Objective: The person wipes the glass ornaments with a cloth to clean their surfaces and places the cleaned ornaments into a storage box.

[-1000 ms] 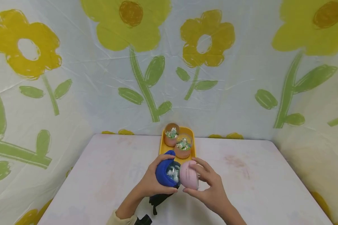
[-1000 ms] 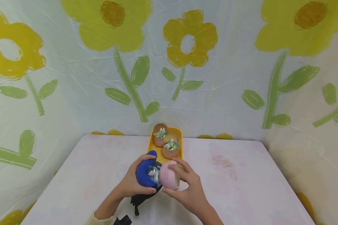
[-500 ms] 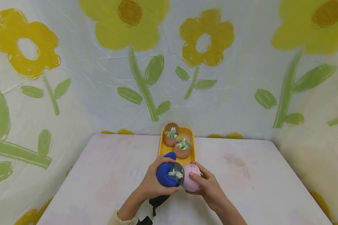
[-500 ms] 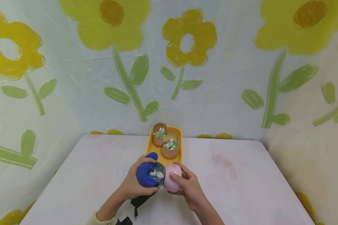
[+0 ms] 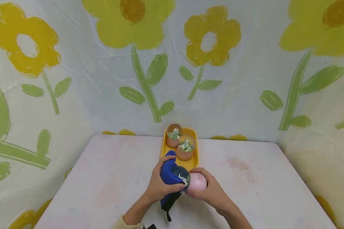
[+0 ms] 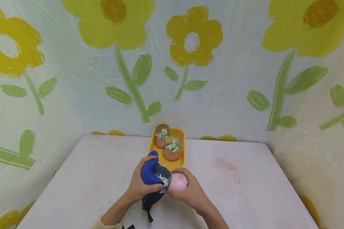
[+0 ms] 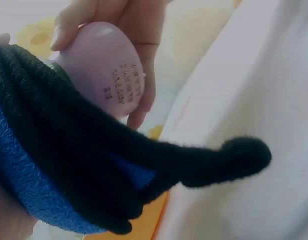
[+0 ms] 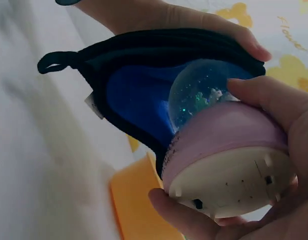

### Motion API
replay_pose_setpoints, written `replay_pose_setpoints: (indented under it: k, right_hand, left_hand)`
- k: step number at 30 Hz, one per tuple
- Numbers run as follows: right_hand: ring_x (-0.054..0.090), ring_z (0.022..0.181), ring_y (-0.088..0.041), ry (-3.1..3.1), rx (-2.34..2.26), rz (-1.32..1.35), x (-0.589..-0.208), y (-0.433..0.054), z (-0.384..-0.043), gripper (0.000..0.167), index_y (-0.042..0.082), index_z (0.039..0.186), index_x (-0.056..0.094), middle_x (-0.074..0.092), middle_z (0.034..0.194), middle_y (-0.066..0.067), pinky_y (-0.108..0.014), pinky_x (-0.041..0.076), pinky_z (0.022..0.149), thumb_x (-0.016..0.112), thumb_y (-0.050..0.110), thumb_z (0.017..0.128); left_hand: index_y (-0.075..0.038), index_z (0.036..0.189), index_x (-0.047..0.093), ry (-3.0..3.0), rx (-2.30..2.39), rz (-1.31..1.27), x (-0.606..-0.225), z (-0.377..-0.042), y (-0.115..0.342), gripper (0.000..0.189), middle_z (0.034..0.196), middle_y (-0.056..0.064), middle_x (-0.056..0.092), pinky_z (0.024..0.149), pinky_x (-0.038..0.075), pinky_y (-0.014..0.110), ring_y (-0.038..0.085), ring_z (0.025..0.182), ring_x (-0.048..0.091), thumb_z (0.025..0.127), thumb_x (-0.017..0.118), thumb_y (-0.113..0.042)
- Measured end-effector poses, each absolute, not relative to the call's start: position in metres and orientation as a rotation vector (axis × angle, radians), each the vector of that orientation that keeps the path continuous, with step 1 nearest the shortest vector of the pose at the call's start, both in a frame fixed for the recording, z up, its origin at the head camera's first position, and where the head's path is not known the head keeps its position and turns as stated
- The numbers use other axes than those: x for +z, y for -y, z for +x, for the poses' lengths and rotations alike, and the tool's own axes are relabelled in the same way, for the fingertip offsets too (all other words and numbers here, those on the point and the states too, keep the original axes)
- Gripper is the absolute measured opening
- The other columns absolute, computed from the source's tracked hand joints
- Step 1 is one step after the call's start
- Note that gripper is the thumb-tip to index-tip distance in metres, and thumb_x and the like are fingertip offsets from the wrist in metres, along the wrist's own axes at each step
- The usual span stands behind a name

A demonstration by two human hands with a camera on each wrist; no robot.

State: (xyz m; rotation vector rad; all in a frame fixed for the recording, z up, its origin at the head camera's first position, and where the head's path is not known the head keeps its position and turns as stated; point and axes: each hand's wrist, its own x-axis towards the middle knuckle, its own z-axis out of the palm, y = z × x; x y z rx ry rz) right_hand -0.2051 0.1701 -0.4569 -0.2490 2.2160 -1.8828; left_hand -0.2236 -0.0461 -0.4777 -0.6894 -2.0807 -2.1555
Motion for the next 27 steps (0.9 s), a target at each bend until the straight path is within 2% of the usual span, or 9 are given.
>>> replay_pose_setpoints:
  k: [6, 9, 14, 19, 23, 27]
  right_hand:
    - [0.055, 0.095, -0.025, -2.526, -1.655, -0.365, -0.462, -0.167, -0.205, 0.064, 0.027, 0.118, 0.063, 0.054, 0.111, -0.005, -0.035, 0.053, 0.077, 0.093, 0.028, 0.062]
    - [0.056, 0.094, -0.019, -2.660, -1.556, -0.441, -0.465, -0.163, -0.202, 0.072, 0.030, 0.122, 0.060, 0.054, 0.107, 0.002, -0.030, 0.053, 0.078, 0.093, 0.038, 0.059]
    - [0.059, 0.095, -0.011, -2.787, -1.553, -0.654, -0.465, -0.159, -0.197, 0.078, 0.029, 0.128, 0.058, 0.057, 0.109, 0.010, -0.028, 0.053, 0.079, 0.091, 0.044, 0.060]
    - [0.059, 0.089, -0.006, -2.943, -1.516, -0.799, -0.468, -0.156, -0.197, 0.073, 0.025, 0.124, 0.059, 0.060, 0.110, 0.015, -0.028, 0.054, 0.076, 0.089, 0.049, 0.062]
    - [0.061, 0.085, -0.009, -2.920, -1.635, -0.815, -0.472, -0.156, -0.200, 0.073, 0.016, 0.123, 0.057, 0.063, 0.107, 0.009, -0.028, 0.055, 0.072, 0.091, 0.040, 0.063]
    - [0.065, 0.089, -0.015, -2.869, -1.823, -0.716, -0.470, -0.160, -0.203, 0.080, 0.017, 0.130, 0.055, 0.066, 0.110, 0.004, -0.029, 0.055, 0.072, 0.094, 0.028, 0.061]
  left_hand:
    - [-0.024, 0.138, 0.044, 2.113, -2.096, -0.776, -0.479, -0.221, 0.041, 0.075, 0.134, 0.010, 0.045, 0.086, 0.051, 0.038, 0.031, 0.113, 0.051, 0.074, 0.084, -0.028]
    - [-0.026, 0.137, 0.043, 2.140, -2.052, -0.816, -0.478, -0.217, 0.040, 0.075, 0.137, 0.010, 0.043, 0.086, 0.051, 0.037, 0.031, 0.115, 0.050, 0.075, 0.084, -0.028]
    - [-0.025, 0.137, 0.044, 2.131, -2.037, -0.824, -0.476, -0.215, 0.039, 0.074, 0.135, 0.007, 0.045, 0.086, 0.051, 0.038, 0.030, 0.114, 0.051, 0.075, 0.084, -0.029]
    - [-0.022, 0.139, 0.043, 2.147, -2.038, -0.854, -0.475, -0.218, 0.044, 0.076, 0.134, 0.007, 0.046, 0.087, 0.051, 0.039, 0.030, 0.114, 0.052, 0.075, 0.083, -0.029]
    - [-0.025, 0.140, 0.042, 2.178, -2.043, -0.869, -0.475, -0.224, 0.053, 0.078, 0.136, 0.008, 0.046, 0.088, 0.051, 0.039, 0.032, 0.115, 0.051, 0.075, 0.083, -0.032]
    - [-0.026, 0.141, 0.042, 2.205, -2.042, -0.891, -0.475, -0.230, 0.057, 0.076, 0.137, 0.009, 0.045, 0.089, 0.050, 0.039, 0.035, 0.117, 0.049, 0.076, 0.082, -0.036]
